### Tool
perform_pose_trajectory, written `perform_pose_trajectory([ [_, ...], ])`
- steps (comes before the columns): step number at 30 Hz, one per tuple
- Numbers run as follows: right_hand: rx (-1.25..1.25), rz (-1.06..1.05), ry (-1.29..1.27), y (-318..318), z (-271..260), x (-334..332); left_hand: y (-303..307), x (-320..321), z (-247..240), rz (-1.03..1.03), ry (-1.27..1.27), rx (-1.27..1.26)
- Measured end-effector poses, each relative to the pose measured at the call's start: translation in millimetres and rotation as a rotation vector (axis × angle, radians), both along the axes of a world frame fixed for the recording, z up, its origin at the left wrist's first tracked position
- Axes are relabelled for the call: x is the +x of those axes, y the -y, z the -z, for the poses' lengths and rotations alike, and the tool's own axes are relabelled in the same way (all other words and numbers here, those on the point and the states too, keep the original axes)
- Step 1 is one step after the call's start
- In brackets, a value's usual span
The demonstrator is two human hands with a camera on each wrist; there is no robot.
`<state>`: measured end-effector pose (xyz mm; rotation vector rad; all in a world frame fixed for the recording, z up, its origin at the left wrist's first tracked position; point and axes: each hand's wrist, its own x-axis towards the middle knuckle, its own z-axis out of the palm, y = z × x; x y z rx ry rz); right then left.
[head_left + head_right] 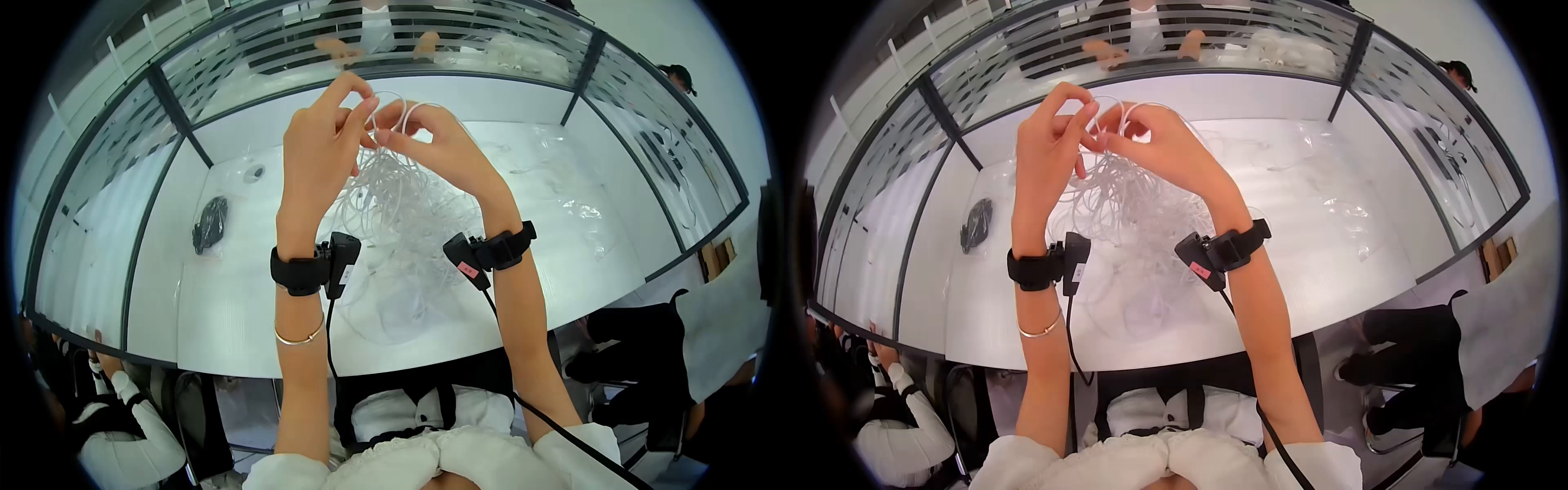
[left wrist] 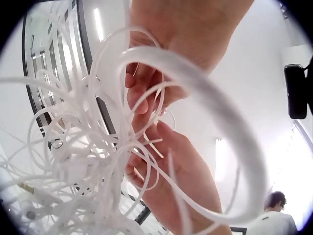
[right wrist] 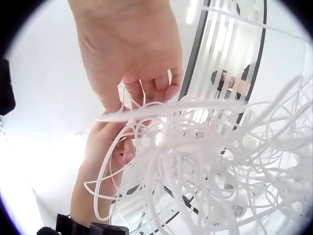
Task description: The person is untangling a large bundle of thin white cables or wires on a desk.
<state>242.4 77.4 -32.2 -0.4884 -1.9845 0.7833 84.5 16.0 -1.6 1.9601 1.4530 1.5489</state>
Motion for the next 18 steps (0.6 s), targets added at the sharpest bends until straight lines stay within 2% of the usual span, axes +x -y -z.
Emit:
perform_pose_trajectory([
  [3, -0.131, 0.025, 0.107, 0, 3, -3, 4, -4, -3, -0.073, -0.113, -0.004],
  [6, -0.069, 0.08, 0.178, 5, 1, 0, 5, -5, 0, -0.027, -0.059, -0.05],
  [9, 0.087, 0.171, 0.092, 1, 3, 2, 5, -9, 7, 0.001, -0.094, -0.024],
  [10, 0.123, 0.14, 0.013, -2, 1, 6, 5, -11, 8, 0.003, -0.123, -0.013],
  [13, 0.009, 0.14, -0.256, -4, -6, 20, 6, -19, 7, 0.111, -0.046, -0.11],
  [18, 0.006, 0.153, -0.57, -17, -12, 49, 2, -49, 29, -0.182, -0.4, -0.201],
])
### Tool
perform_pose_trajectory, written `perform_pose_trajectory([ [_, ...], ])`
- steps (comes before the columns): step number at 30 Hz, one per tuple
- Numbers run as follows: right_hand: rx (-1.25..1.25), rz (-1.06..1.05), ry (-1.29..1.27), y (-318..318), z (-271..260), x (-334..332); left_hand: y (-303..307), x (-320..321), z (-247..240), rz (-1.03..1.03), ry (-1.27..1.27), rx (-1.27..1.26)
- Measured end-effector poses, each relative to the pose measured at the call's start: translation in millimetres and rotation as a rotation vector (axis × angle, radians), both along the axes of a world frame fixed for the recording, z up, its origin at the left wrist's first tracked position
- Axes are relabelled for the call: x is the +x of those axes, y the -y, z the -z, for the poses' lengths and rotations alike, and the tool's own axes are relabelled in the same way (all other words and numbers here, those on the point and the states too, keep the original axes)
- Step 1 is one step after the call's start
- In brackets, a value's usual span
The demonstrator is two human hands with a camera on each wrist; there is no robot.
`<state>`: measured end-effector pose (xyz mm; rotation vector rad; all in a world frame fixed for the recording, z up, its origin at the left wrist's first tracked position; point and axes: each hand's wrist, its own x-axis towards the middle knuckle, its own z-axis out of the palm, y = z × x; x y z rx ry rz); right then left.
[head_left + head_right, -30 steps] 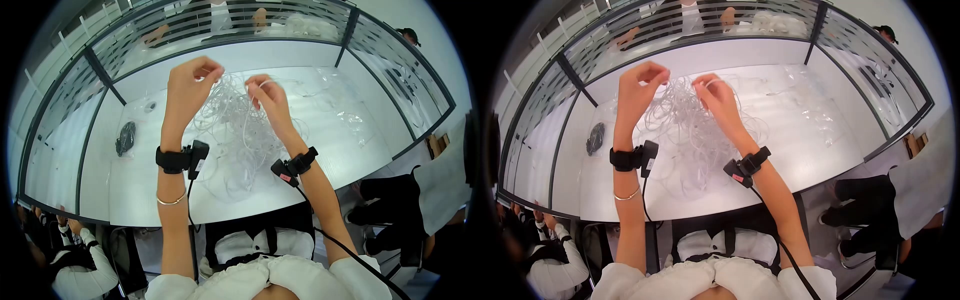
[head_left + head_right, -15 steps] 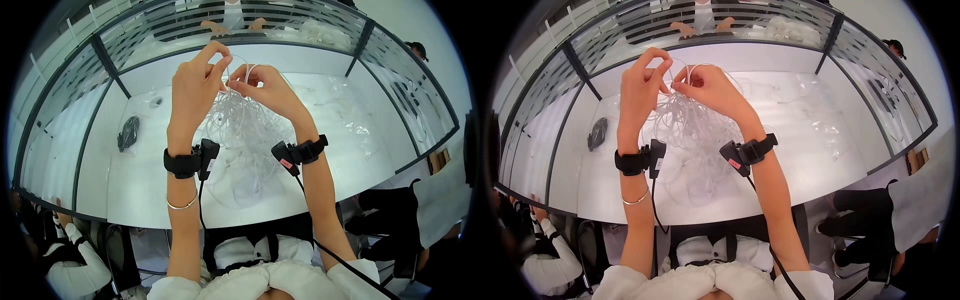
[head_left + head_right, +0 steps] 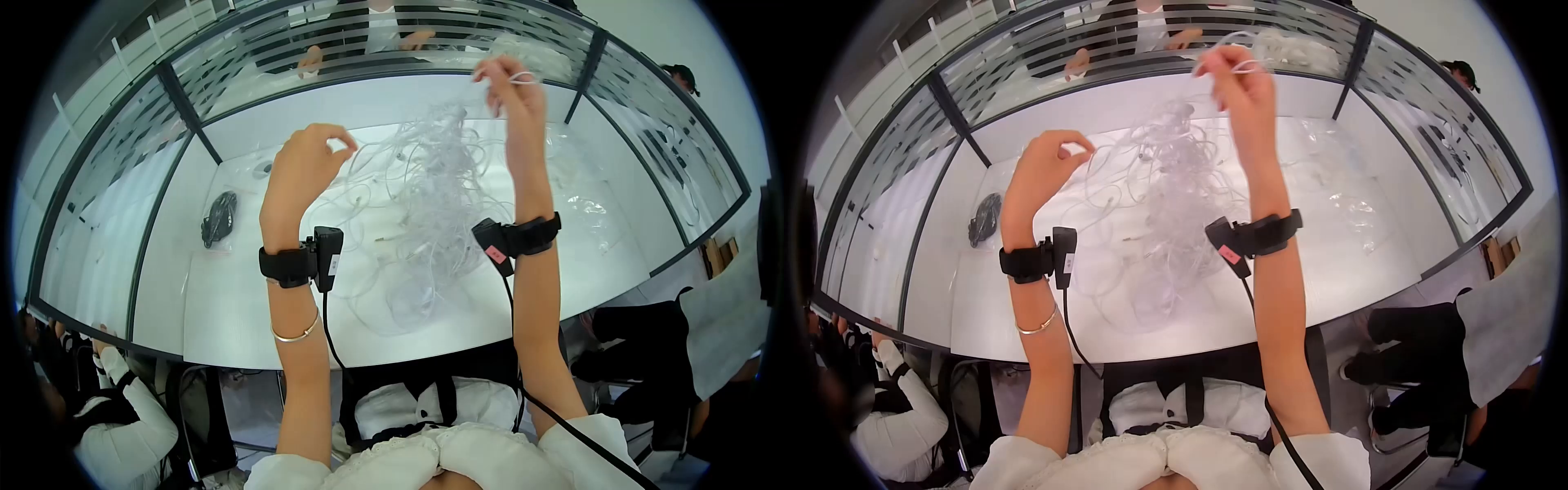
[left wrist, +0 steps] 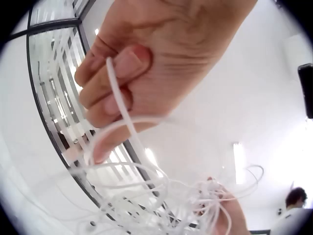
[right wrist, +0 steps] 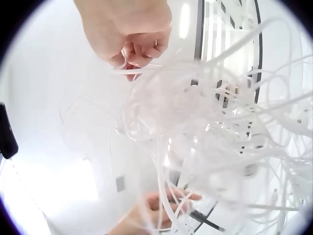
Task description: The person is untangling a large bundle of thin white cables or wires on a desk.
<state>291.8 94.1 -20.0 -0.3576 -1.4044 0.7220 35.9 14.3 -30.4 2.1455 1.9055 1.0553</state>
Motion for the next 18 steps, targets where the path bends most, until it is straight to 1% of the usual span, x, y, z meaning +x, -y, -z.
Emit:
perform_pose_trajectory([
  [1, 0.011, 0.015, -0.082, -2, 0, 5, 0, -7, 7, -0.057, -0.048, 0.006],
  [2, -0.023, 0.094, -0.108, 2, -4, 10, 2, -14, 12, -0.113, -0.095, 0.01],
  [3, -0.019, 0.082, -0.115, 1, -5, 15, 5, -21, 15, -0.168, -0.141, 0.011],
  [4, -0.015, 0.073, -0.124, 0, -6, 21, 1, -28, 12, -0.233, -0.129, -0.114],
  [5, -0.011, 0.066, -0.133, -2, -7, 23, 1, -28, 10, -0.244, -0.128, -0.039],
  [6, -0.001, 0.028, -0.084, -3, -8, 22, 1, -28, 10, -0.253, -0.126, 0.034],
  [7, -0.002, 0.008, 0.031, -1, -7, 21, 1, -28, 10, -0.261, -0.123, 0.108],
  [8, -0.002, -0.014, 0.145, 5, -9, 16, 3, -21, 9, -0.219, -0.189, 0.296],
  [11, 0.044, -0.1, 0.426, 16, -9, -1, 3, 4, -8, 0.066, 0.079, 0.347],
  [12, 0.064, -0.132, 0.512, 18, -9, -5, 2, 13, -9, 0.202, 0.12, 0.293],
  [14, 0.056, -0.206, 0.516, 23, -11, -11, -3, 31, -8, 0.474, 0.209, 0.175],
  [15, 0.051, -0.242, 0.518, 25, -12, -14, -5, 39, -8, 0.564, 0.282, 0.031],
  [16, 0.024, -0.187, 0.476, 25, -9, -16, -3, 47, -6, 0.563, 0.275, -0.023],
  [17, 0.005, -0.186, 0.435, 23, -10, -16, -1, 51, -6, 0.562, 0.266, -0.075],
  [18, -0.017, -0.183, 0.39, 21, -11, -15, 0, 51, -9, 0.554, 0.249, -0.074],
])
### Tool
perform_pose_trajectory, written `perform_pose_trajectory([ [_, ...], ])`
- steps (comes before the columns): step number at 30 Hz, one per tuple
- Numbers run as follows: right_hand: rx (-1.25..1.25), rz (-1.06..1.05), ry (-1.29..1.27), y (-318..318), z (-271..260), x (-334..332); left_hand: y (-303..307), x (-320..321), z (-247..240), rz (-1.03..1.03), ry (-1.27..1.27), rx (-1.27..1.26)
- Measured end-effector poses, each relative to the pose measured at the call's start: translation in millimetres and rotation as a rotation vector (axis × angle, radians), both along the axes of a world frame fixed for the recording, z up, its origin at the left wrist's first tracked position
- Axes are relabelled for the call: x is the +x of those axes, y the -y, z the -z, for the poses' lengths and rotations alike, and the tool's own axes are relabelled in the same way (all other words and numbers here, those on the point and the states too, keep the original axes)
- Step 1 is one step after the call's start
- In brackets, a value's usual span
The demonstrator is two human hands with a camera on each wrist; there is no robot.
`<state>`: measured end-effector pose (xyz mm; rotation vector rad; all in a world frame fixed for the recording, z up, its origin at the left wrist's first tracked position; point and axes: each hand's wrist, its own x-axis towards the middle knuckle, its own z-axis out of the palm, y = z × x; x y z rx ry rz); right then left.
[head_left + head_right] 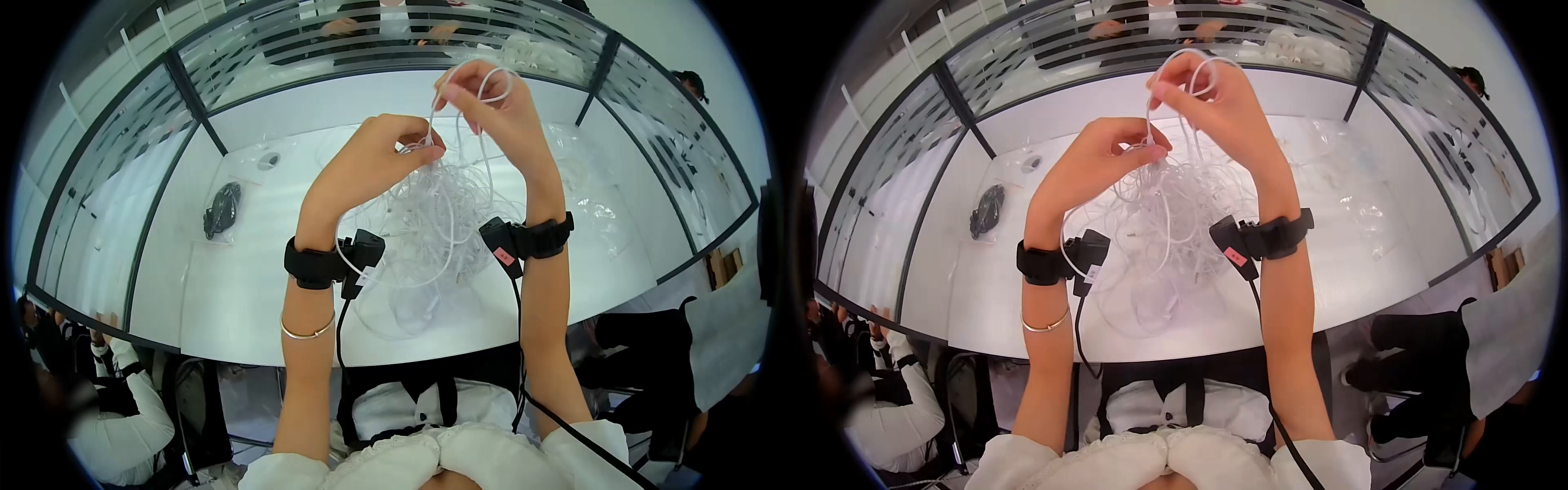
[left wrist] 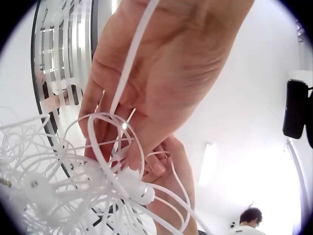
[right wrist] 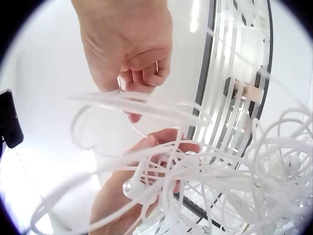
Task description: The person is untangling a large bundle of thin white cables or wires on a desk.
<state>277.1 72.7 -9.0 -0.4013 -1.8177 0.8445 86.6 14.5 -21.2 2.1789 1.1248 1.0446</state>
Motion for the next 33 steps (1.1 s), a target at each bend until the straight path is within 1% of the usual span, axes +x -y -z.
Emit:
perform_pose_trajectory([
  [1, -0.028, 0.01, -0.045, -1, 0, 3, 2, 1, -3, -0.007, -0.018, 0.002],
  [2, -0.017, 0.035, -0.155, -5, 1, 4, 3, 1, -5, -0.013, -0.034, 0.003],
  [5, 0.062, 0.097, -0.357, -13, 2, 15, -4, -8, 2, -0.05, -0.067, 0.029],
  [6, 0.046, 0.157, -0.406, -12, 1, 18, -3, -8, -1, -0.105, -0.144, -0.003],
  [9, 0.053, 0.207, -0.459, -16, 2, 21, -1, -1, -3, -0.024, -0.077, -0.072],
  [10, 0.045, 0.225, -0.459, -17, 3, 20, 2, 1, -7, -0.066, -0.144, -0.068],
  [13, -0.003, 0.175, -0.423, -15, 4, 21, 3, 6, -3, -0.09, 0.042, 0.058],
  [14, -0.01, 0.147, -0.397, -16, 3, 20, -1, 2, -4, -0.024, -0.012, 0.169],
  [17, -0.018, 0.059, -0.394, -10, -1, 14, -1, 1, -6, 0.145, 0.055, -0.008],
  [18, 0.006, 0.035, -0.382, -9, -2, 10, -3, 0, -5, 0.207, 0.092, -0.021],
  [21, -0.031, -0.006, -0.309, 0, -4, 2, 0, 3, -9, 0.092, -0.005, -0.078],
  [24, -0.025, -0.013, -0.208, 0, -2, -3, 0, 3, -10, 0.057, -0.14, -0.059],
  [27, -0.069, -0.069, -0.133, -4, 6, -7, -9, -3, -1, 0.039, 0.148, -0.08],
  [28, -0.103, -0.087, -0.11, -3, 9, -12, -16, -8, 5, 0.074, 0.307, -0.02],
  [29, -0.136, -0.106, -0.087, -1, 11, -14, -15, -9, 2, 0.022, 0.343, -0.005],
  [30, -0.106, -0.073, 0.042, 2, 12, -15, -12, -11, -2, -0.029, 0.379, 0.01],
  [31, -0.137, -0.094, 0.09, 6, 11, -14, -10, -14, -6, -0.081, 0.414, 0.026],
  [32, -0.168, -0.116, 0.137, 11, 9, -14, -7, -18, -10, -0.164, 0.352, 0.052],
  [33, -0.199, -0.138, 0.186, 13, 7, -14, -4, -19, -14, -0.191, 0.374, 0.047],
])
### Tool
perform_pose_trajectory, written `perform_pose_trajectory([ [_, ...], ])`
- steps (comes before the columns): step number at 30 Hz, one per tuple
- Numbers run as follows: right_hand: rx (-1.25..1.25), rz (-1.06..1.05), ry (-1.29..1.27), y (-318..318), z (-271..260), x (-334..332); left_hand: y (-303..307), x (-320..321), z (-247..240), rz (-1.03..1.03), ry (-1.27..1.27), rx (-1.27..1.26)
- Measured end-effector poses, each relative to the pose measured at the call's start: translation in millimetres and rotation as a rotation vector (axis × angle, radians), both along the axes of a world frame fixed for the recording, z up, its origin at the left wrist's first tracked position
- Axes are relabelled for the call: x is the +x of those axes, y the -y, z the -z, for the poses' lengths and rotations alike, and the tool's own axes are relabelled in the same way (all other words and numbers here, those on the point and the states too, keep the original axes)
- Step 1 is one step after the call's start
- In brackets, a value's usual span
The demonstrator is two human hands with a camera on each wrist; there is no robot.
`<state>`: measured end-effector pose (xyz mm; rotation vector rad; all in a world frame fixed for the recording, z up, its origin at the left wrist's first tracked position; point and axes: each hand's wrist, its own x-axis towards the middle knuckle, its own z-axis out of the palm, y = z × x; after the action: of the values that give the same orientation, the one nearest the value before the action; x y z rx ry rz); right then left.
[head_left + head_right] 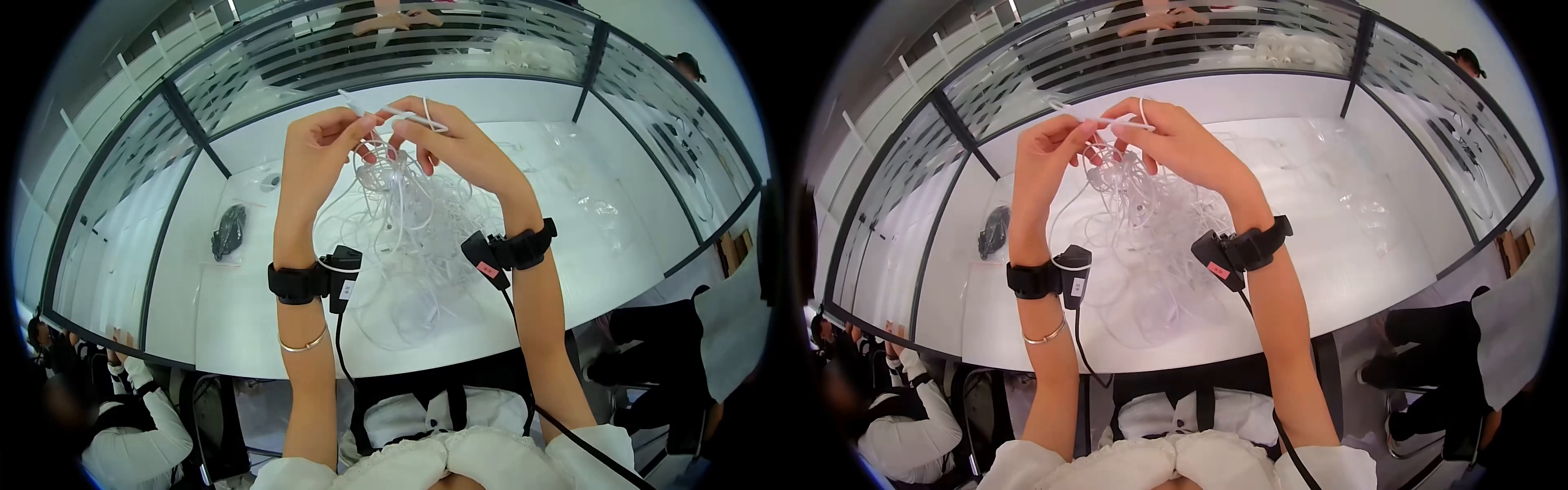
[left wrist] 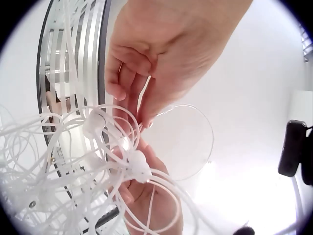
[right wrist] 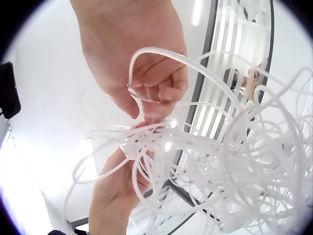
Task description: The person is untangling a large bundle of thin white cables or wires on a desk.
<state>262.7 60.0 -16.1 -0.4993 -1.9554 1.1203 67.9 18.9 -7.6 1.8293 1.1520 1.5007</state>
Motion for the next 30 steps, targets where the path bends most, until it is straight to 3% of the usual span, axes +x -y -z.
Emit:
perform_pose_trajectory([
  [4, 0.042, -0.014, 0.121, -4, 1, -2, 5, 1, -4, -0.046, 0.13, 0.078],
  [8, 0.244, 0.045, 0.041, -1, 2, -5, 3, 7, -2, -0.15, 0.173, 0.203],
  [13, 0.108, 0.001, 0.179, 8, -5, 5, 12, 13, -7, -0.216, 0.189, 0.167],
  [17, 0.09, 0.061, 0.154, 7, -5, 8, 7, 17, -3, -0.14, 0.194, 0.202],
  [22, 0.2, 0.244, -0.059, 3, -8, 10, -6, 20, 3, 0.051, 0.238, 0.133],
  [26, 0.241, 0.336, -0.184, 0, -10, 11, -14, 18, 15, 0.223, 0.037, 0.074],
  [27, 0.23, 0.36, -0.23, 0, -11, 12, -10, 18, 11, 0.129, -0.05, -0.076],
  [30, 0.215, 0.386, -0.375, -5, -10, 12, 1, 22, 4, 0.224, -0.099, -0.142],
])
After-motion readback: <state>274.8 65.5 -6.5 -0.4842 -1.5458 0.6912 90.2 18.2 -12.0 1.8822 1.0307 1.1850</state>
